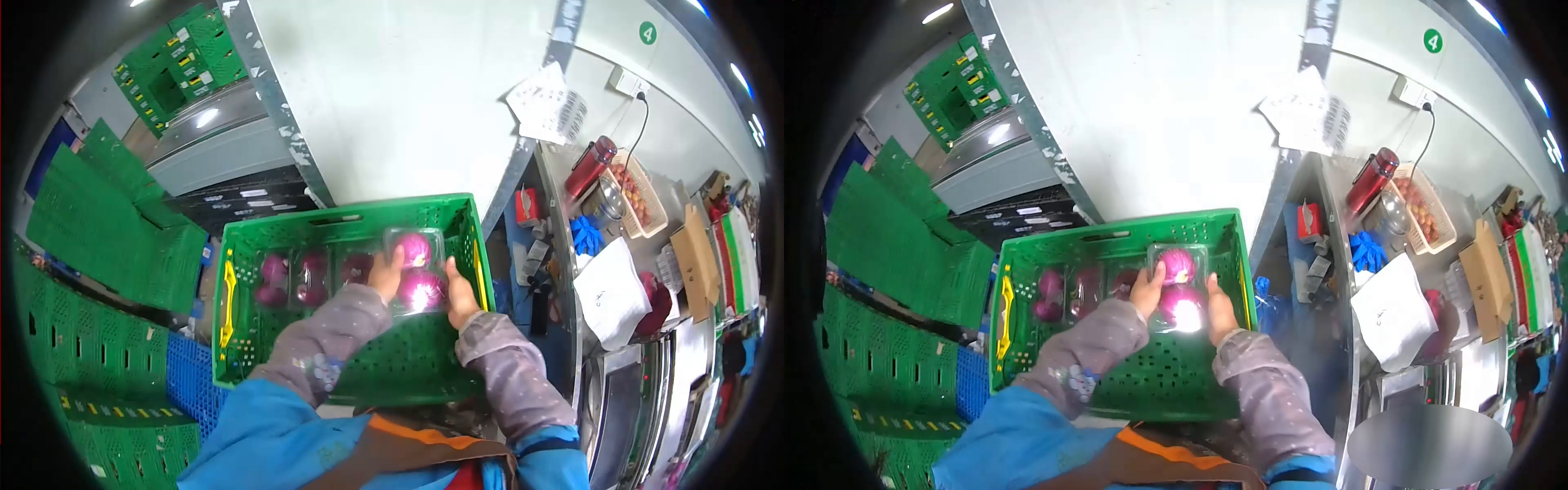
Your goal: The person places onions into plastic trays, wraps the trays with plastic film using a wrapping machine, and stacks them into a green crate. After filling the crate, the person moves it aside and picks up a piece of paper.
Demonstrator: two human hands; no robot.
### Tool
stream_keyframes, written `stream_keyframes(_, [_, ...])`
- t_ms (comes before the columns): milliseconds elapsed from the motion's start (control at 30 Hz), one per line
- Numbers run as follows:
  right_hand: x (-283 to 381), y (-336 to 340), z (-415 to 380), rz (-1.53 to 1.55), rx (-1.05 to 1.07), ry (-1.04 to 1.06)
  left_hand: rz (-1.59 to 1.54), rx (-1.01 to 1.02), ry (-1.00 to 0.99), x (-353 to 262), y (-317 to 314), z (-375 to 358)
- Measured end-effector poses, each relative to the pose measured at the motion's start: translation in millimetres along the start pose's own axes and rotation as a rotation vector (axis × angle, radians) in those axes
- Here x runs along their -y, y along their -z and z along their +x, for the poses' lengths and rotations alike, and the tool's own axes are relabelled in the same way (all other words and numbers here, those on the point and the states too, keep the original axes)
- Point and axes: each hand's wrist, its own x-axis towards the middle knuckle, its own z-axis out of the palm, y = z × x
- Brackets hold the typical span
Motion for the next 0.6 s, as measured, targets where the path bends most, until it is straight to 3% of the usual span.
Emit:
stream_keyframes(67, [-23, 5, 36, 0.021, -0.031, 0.113, 0.068, 0.101, 0.071, 2, -2, 7])
stream_keyframes(133, [-58, 27, 86, -0.144, -0.136, 0.264, 0.124, 0.1, 0.074, 2, -5, 1])
stream_keyframes(200, [-81, 41, 122, -0.315, -0.146, 0.366, 0.242, -0.016, -0.038, 28, -13, -1])
stream_keyframes(267, [-108, 50, 160, -0.575, -0.221, 0.517, 0.26, 0.035, -0.141, 44, -5, -2])
stream_keyframes(300, [-121, 60, 181, -0.778, -0.189, 0.615, 0.413, 0.067, -0.178, 42, -5, -8])
stream_keyframes(333, [-133, 69, 191, -0.981, -0.171, 0.697, 0.728, 0.057, -0.391, 22, -1, -19])
stream_keyframes(367, [-131, 58, 181, -1.245, -0.239, 0.956, 0.854, 0.135, -0.477, -5, 4, -24])
stream_keyframes(400, [-113, 43, 174, -1.199, -0.08, 0.618, 0.772, 0.164, -0.668, 9, -2, -13])
stream_keyframes(433, [-72, 6, 120, -0.933, -0.133, 0.366, 0.897, 0.335, -0.544, 13, -9, -1])
stream_keyframes(467, [-59, 0, 95, -1.609, -0.279, 0.856, 0.707, 0.372, -0.642, -23, -5, -8])
stream_keyframes(500, [-67, 2, 103, -1.339, -0.305, 1.055, 0.9, 0.363, -0.714, -34, -11, -11])
stream_keyframes(533, [-85, -31, 106, -1.619, -0.718, 0.837, 1.165, 0.259, -0.359, -48, -43, -23])
stream_keyframes(567, [-30, -67, 12, -0.662, -0.931, 0.946, 1.433, 0.106, 0.002, -60, -72, -34])
stream_keyframes(600, [-20, -34, -20, -0.731, -0.33, 1.074, 1.223, 0.168, -0.241, -40, -50, -26])
